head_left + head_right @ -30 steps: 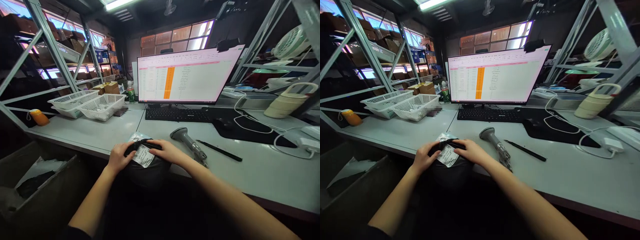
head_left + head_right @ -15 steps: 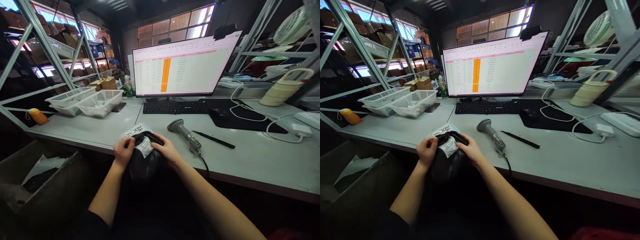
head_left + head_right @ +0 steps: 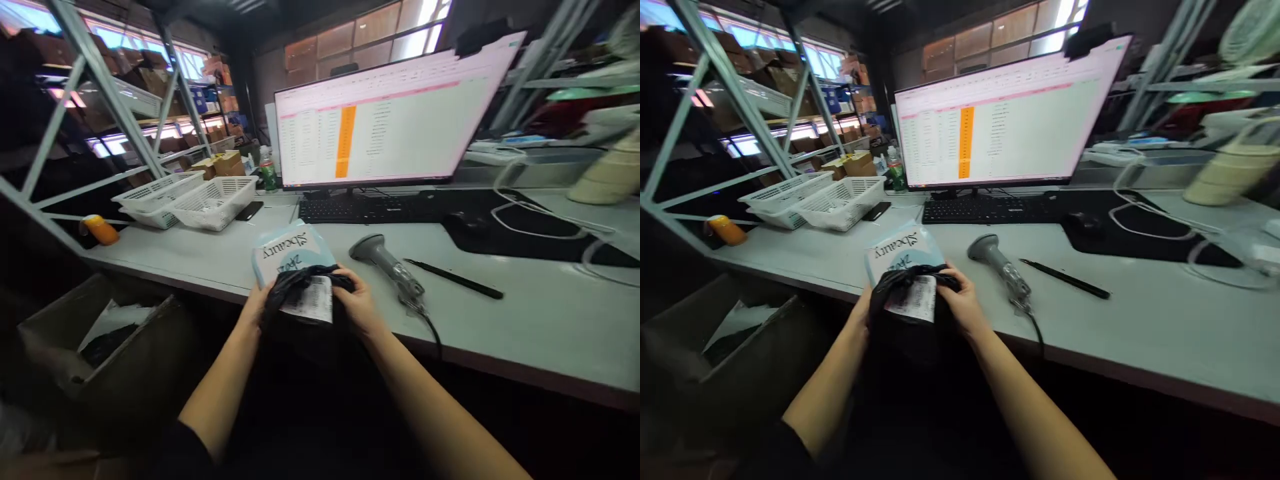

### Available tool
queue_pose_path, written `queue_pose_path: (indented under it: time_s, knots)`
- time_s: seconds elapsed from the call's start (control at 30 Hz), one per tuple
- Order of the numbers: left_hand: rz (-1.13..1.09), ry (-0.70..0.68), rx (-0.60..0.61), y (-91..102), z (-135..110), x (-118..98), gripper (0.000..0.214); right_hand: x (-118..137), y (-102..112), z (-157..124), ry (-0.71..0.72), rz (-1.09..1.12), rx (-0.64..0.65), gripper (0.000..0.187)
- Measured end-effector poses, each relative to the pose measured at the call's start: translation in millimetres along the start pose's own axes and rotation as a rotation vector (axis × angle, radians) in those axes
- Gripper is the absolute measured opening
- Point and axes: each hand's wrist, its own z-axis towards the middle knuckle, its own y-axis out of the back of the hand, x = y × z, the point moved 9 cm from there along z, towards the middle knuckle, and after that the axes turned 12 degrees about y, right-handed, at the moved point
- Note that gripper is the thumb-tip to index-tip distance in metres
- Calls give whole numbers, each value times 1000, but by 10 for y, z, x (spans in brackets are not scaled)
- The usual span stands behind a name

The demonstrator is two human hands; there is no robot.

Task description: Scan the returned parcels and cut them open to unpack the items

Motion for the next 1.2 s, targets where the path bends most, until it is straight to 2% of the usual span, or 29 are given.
queue_pose_path:
  time_s: [0.07,0.13,0.2,0.27,0.33,0.43,0.5,0.53,0.6,0.63,0.7,0.73,0.77,0.83,0.93,1.0,1.07,1.13,1.2]
  knots:
    - [-81,-3,-28,-21,13,75,59,-26,55,-26,-15,-4,-44,29]
    - [-249,-5,-80,44,49,47,53,-55,215,-34,-22,1,-199,36]
    - [-507,41,-125,198,93,-35,40,-114,407,-23,-39,5,-392,41]
    - [-716,76,-145,368,79,-159,28,-190,521,29,-46,2,-512,47]
    - [-831,53,-99,460,-5,-297,25,-255,560,96,-26,-17,-578,53]
    - [-859,6,100,340,-194,-403,26,-221,480,125,83,-130,-622,58]
    - [-800,41,237,151,-306,-359,26,-39,242,109,248,-277,-511,59]
    - [-762,69,294,55,-346,-319,27,64,43,90,331,-359,-387,57]
    - [-690,116,363,-91,-381,-243,33,206,-442,-3,445,-489,-58,48]
    - [-664,131,359,-125,-370,-210,36,226,-696,-79,464,-509,137,44]
    - [-634,145,267,-107,-304,-154,40,239,-1085,-275,464,-507,468,34]
    - [-627,142,191,-64,-265,-133,40,242,-1204,-367,449,-505,589,31]
    - [-626,129,113,-14,-234,-119,41,248,-1268,-437,426,-505,669,28]
    - [-627,67,0,66,-198,-126,41,271,-1267,-492,356,-489,709,34]
    - [-607,-91,-71,114,-199,-163,41,304,-1100,-417,227,-374,557,73]
    - [-557,-212,-111,137,-235,-152,42,262,-988,-330,120,-252,419,89]
    - [-473,-326,-165,174,-300,-102,47,146,-892,-239,-19,-105,270,83]
    - [-320,-399,-204,205,-371,-46,54,-4,-786,-167,-169,58,99,69]
    - [-105,-422,-168,197,-405,-46,56,-123,-662,-132,-288,191,-61,60]
